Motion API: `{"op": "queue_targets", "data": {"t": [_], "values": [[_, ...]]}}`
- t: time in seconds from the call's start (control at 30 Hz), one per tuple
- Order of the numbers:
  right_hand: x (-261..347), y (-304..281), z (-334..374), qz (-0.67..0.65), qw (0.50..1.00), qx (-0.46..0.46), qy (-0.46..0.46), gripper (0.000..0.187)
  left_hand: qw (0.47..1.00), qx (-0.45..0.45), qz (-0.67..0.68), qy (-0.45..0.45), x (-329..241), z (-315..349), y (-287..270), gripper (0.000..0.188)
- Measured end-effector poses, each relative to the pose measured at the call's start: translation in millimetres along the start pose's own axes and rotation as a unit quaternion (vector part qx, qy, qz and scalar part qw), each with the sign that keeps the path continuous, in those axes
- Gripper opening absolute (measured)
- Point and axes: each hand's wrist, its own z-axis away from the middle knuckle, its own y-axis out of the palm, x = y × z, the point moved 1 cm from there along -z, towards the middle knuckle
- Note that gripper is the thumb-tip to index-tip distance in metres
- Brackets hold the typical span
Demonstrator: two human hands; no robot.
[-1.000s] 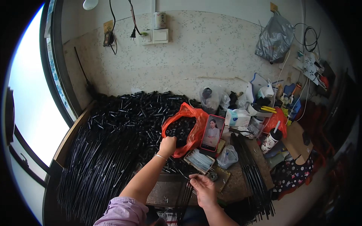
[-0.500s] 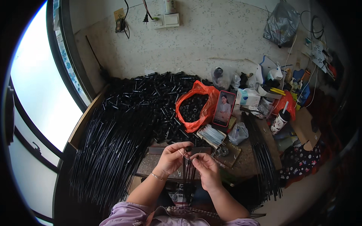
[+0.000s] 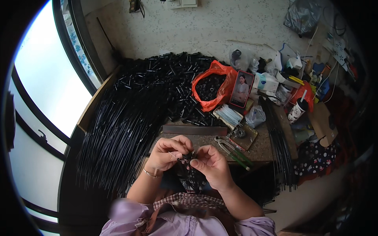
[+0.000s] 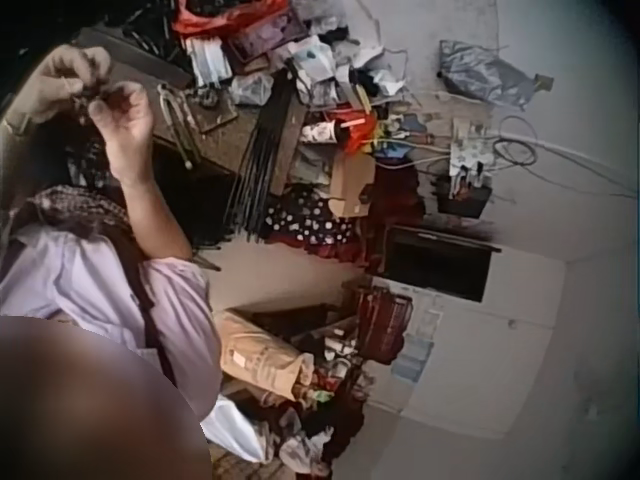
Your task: Assembling bundles of black fibers into metal sleeves and securing them with pliers.
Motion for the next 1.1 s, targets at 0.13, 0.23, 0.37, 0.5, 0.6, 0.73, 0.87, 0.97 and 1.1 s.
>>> {"op": "queue_targets", "data": {"t": [0.13,0.23,0.37,0.5,0.6,0.73,0.87,0.97,1.1], "values": [[0,-3,5,-0.004,1.0,0.004,0.0,0.024,0.997,0.048,-0.048,-0.028,-3,-1,2,0.011],[11,-1,8,-0.009,1.0,0.028,0.005,0.025,0.99,0.096,-0.108,0.001,-4,-5,6,0.01],[12,-12,0,0.028,0.989,0.121,0.078,0.028,0.985,0.069,-0.142,0.064,9,-2,10,0.013],[12,-21,-4,0.087,0.996,-0.006,-0.004,0.025,0.791,-0.229,-0.47,0.317,38,19,9,0.021],[12,-19,-5,0.085,0.994,-0.029,-0.056,0.024,0.767,-0.19,-0.54,0.291,36,8,38,0.017],[4,-24,-3,0.021,0.997,-0.042,-0.053,0.025,0.832,-0.15,-0.469,0.255,36,2,34,0.014],[8,-22,-11,0.054,0.996,-0.04,-0.052,0.022,0.954,-0.174,-0.191,0.152,40,3,27,0.013],[12,-23,-9,0.163,0.982,-0.051,-0.083,0.019,0.968,-0.134,-0.185,0.1,34,5,22,0.017],[12,-21,-7,0.173,0.982,-0.016,-0.07,0.02,0.965,-0.13,-0.191,0.127,35,7,29,0.021]]}}
